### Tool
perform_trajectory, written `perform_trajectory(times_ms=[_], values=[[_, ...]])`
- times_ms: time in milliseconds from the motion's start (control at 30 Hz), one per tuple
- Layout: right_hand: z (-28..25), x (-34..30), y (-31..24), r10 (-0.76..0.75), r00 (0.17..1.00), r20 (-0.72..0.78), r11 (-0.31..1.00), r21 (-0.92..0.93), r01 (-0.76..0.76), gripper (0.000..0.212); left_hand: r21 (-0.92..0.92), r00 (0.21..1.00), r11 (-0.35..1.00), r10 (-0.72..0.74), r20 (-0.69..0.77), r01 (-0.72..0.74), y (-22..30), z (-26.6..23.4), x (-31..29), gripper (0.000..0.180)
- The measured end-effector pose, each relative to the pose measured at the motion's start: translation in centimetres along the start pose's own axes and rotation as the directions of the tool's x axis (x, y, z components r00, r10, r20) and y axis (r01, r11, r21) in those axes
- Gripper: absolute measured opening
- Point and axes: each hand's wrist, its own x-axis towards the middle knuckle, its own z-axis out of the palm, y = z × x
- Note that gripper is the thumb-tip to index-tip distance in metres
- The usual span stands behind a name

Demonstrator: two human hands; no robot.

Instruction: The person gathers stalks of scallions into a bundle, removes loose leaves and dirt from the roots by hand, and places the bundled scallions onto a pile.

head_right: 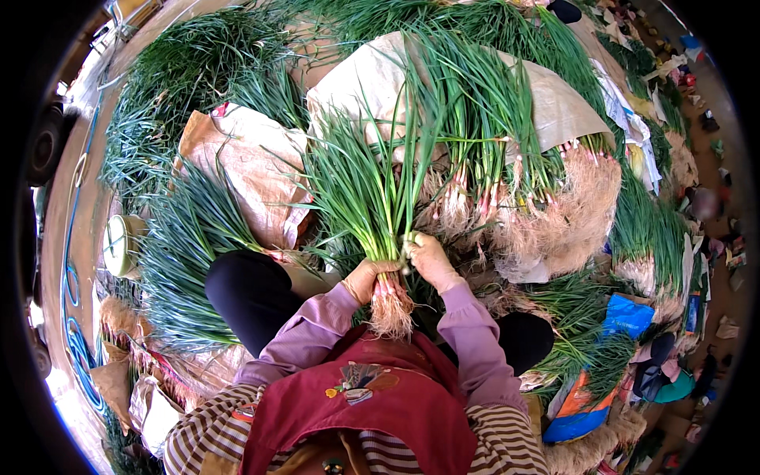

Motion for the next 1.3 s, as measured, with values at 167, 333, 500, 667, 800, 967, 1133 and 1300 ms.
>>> perform_trajectory(times_ms=[167, 333, 500, 667, 800, 967, 1133, 1300], values=[[2.7, -0.7, -0.1, -0.254, 0.924, -0.287, 0.896, -0.429, 0.113, 0.034, -0.007, 0.999, 1.0, 0.023, -0.045, -0.023, -0.2, 0.1, 0.9, 0.015], [4.0, 2.1, 1.2, -0.407, 0.781, -0.474, 0.913, -0.214, 0.347, 0.027, -0.146, 0.994, 0.986, -0.086, -0.067, 0.076, 0.9, 0.5, 1.0, 0.013], [1.4, 4.5, 3.4, -0.17, 0.736, -0.655, 0.985, -0.102, 0.137, 0.019, -0.209, 1.0, 0.978, -0.007, 0.004, 0.008, 1.0, 0.4, 0.2, 0.015], [-6.3, 1.6, 5.7, 0.16, 0.948, 0.276, 0.511, -0.845, 0.16, 0.032, -0.279, 0.994, 0.959, 0.077, 0.083, -0.051, 2.0, 1.1, -0.9, 0.022], [-8.4, -0.8, -3.9, 0.004, 0.934, -0.358, 0.646, -0.712, -0.276, 0.022, -0.363, 0.982, 0.919, 0.184, 0.047, -0.155, 2.1, 1.2, -0.8, 0.022], [-13.0, 2.3, -8.9, -0.429, 0.664, -0.612, 0.801, -0.598, -0.032, 0.024, -0.48, 0.905, 0.86, 0.331, 0.266, -0.173, 3.0, 2.2, -1.6, 0.032], [-15.3, 9.9, -10.3, -0.759, 0.63, -0.165, 0.171, -0.984, -0.051, 0.047, -0.59, 0.814, 0.76, 0.508, 0.281, -0.271, 4.6, 2.7, -3.3, 0.041], [-13.0, 11.8, -10.4, -0.552, 0.815, -0.176, -0.063, -0.966, -0.251, 0.026, -0.429, 0.919, 0.86, 0.368, 0.144, -0.277, 3.6, -0.8, -1.3, 0.034]])
